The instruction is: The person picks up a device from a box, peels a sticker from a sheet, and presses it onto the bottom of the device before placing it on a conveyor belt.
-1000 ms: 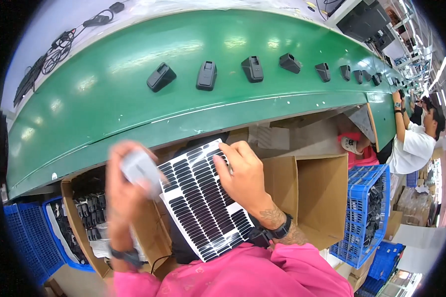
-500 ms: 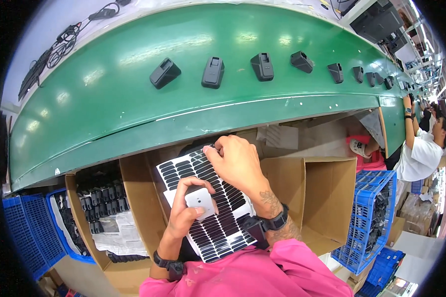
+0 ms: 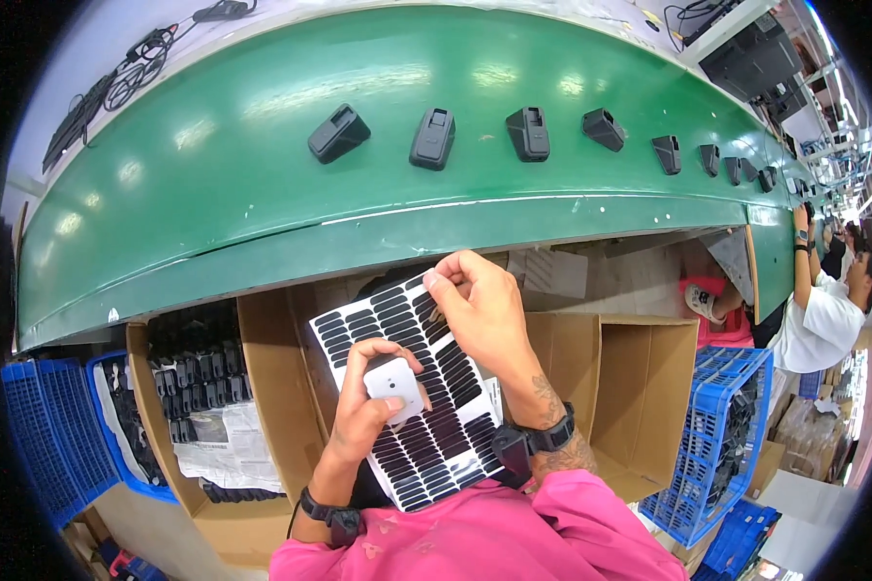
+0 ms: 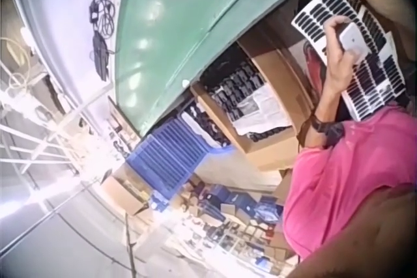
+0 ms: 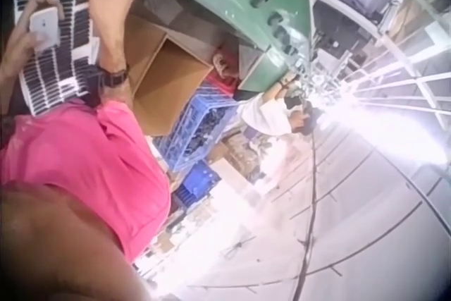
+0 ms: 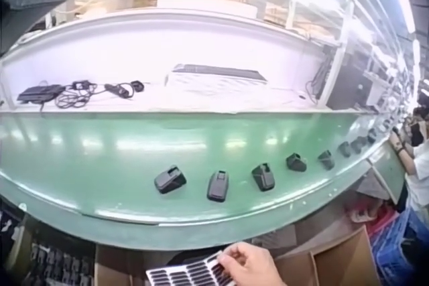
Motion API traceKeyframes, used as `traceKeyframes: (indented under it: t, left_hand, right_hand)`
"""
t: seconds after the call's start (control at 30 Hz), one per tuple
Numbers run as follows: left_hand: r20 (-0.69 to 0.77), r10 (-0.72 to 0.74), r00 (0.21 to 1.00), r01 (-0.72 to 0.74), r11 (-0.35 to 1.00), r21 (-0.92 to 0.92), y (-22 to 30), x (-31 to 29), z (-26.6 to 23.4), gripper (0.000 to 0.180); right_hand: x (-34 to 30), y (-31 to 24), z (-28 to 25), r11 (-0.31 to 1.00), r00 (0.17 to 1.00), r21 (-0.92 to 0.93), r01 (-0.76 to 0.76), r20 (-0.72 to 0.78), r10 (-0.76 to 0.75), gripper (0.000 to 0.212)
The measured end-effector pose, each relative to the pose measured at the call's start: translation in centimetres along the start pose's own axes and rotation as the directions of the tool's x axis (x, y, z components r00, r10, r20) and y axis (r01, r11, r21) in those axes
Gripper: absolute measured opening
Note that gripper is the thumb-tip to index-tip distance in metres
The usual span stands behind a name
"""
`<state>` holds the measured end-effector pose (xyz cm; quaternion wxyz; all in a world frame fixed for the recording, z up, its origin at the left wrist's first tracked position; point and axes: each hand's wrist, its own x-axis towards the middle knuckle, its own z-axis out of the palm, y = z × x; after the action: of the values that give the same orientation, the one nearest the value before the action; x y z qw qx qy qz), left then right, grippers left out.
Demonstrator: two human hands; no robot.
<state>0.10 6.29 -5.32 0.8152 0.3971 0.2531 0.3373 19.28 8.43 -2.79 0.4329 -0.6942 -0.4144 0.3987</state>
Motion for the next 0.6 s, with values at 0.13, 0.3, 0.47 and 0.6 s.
traceKeyframes:
  t: [0.13,0.3,0.47,0.6]
  left_hand:
    - [-0.035,0.008,0.999,-0.008,1.0,0.009,0.2,-0.3,0.3,0.047]
    - [0.002,-0.01,1.0,0.01,1.0,0.022,1.1,-0.3,1.1,0.041]
    - [-0.027,0.047,0.999,-0.035,0.938,0.345,3.3,-1.8,3.2,0.041]
    - [-0.094,-0.176,0.98,0.186,0.976,0.11,5.6,-2.6,4.9,0.043]
  right_hand:
    - [-1.6,-0.5,-0.3,0.987,0.992,0.141,0.073,-0.11,-0.058,0.008]
    - [-4.9,-2.7,-1.5,0.92,0.967,0.355,0.167,-0.242,-0.082,0.008]
    - [-9.4,-3.9,0.1,0.842,0.995,0.533,0.09,-0.014,-0.097,0.01]
    - [-10.5,-4.5,0.8,0.825,0.999,0.564,0.032,-0.002,-0.037,0.01]
